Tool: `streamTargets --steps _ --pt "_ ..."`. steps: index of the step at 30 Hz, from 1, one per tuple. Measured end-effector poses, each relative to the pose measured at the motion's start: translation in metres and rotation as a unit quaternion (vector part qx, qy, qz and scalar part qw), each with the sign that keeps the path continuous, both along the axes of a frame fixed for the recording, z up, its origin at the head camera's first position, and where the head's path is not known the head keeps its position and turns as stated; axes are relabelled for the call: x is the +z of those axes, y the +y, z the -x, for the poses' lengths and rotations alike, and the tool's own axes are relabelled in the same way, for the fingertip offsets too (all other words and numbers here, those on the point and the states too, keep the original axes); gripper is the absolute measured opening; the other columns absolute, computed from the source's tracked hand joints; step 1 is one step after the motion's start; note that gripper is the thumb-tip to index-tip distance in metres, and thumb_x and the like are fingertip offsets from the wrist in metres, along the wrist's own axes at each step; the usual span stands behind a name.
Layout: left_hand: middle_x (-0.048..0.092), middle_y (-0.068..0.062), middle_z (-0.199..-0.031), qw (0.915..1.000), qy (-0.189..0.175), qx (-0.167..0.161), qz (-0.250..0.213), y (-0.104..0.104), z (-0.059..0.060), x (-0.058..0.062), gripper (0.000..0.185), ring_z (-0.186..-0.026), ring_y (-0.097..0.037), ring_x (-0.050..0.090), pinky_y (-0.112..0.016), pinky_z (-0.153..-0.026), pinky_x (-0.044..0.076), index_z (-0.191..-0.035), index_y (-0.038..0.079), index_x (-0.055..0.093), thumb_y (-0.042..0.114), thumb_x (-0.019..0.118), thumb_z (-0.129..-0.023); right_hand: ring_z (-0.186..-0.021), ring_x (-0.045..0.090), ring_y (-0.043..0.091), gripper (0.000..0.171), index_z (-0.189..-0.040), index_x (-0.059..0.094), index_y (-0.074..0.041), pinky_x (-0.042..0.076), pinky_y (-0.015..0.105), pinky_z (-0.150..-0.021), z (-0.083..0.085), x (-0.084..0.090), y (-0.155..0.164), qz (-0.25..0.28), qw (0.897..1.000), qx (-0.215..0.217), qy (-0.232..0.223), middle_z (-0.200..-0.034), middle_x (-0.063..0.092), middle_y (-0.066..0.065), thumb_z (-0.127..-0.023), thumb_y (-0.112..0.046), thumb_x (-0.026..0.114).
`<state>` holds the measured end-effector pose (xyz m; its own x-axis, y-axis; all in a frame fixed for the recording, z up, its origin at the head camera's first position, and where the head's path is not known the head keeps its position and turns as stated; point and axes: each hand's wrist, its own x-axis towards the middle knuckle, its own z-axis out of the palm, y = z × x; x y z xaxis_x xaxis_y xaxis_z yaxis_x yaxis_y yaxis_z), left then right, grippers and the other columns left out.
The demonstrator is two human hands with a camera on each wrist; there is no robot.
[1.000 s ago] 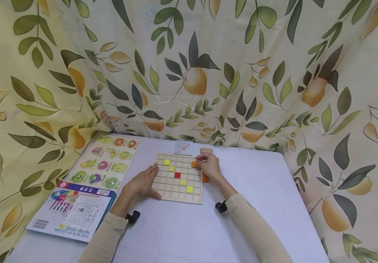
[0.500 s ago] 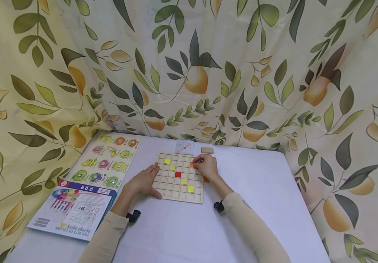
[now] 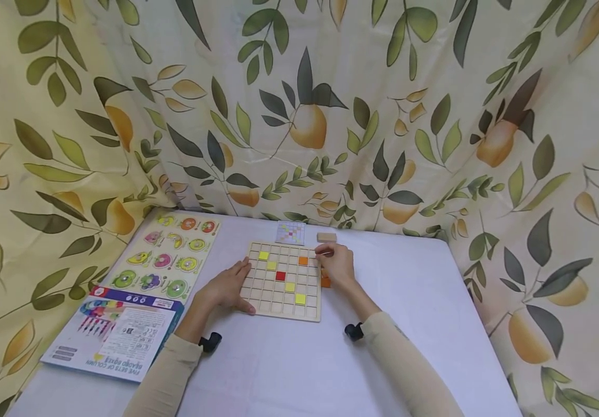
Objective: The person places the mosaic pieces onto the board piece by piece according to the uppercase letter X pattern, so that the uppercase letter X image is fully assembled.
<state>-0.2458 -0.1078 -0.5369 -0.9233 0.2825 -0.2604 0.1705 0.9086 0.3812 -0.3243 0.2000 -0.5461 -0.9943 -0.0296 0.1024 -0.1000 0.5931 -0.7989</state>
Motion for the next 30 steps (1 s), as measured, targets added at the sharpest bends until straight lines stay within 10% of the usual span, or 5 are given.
streamTargets --steps 20,30 --pt "0.019 -0.015 -0.173 1.0000 0.002 0.002 -0.005 -0.002 -0.004 0.002 0.130 -0.158 -0.037 0.023 -0.052 -0.125 0.029 -0.164 0.003 0.029 0.053 0.097 -0.065 -0.088 0.068 0.023 0.022 -0.110 0.078 -0.005 0.056 0.034 -0.074 0.001 -0.011 0.023 -0.098 0.995 -0.004 -0.031 -0.098 0.075 0.009 -0.089 -0.005 0.081" --pt "0.018 -0.015 -0.173 0.9999 0.003 -0.004 -0.010 -0.001 -0.001 0.000 0.131 -0.158 -0.036 0.023 -0.052 -0.126 0.028 -0.164 0.003 0.028 0.054 0.096 -0.065 -0.085 0.072 0.022 0.024 -0.112 0.077 -0.004 0.054 0.029 -0.069 -0.003 -0.003 0.027 -0.055 0.998 -0.016 -0.021 -0.098 0.075 0.009 -0.088 -0.005 0.081"
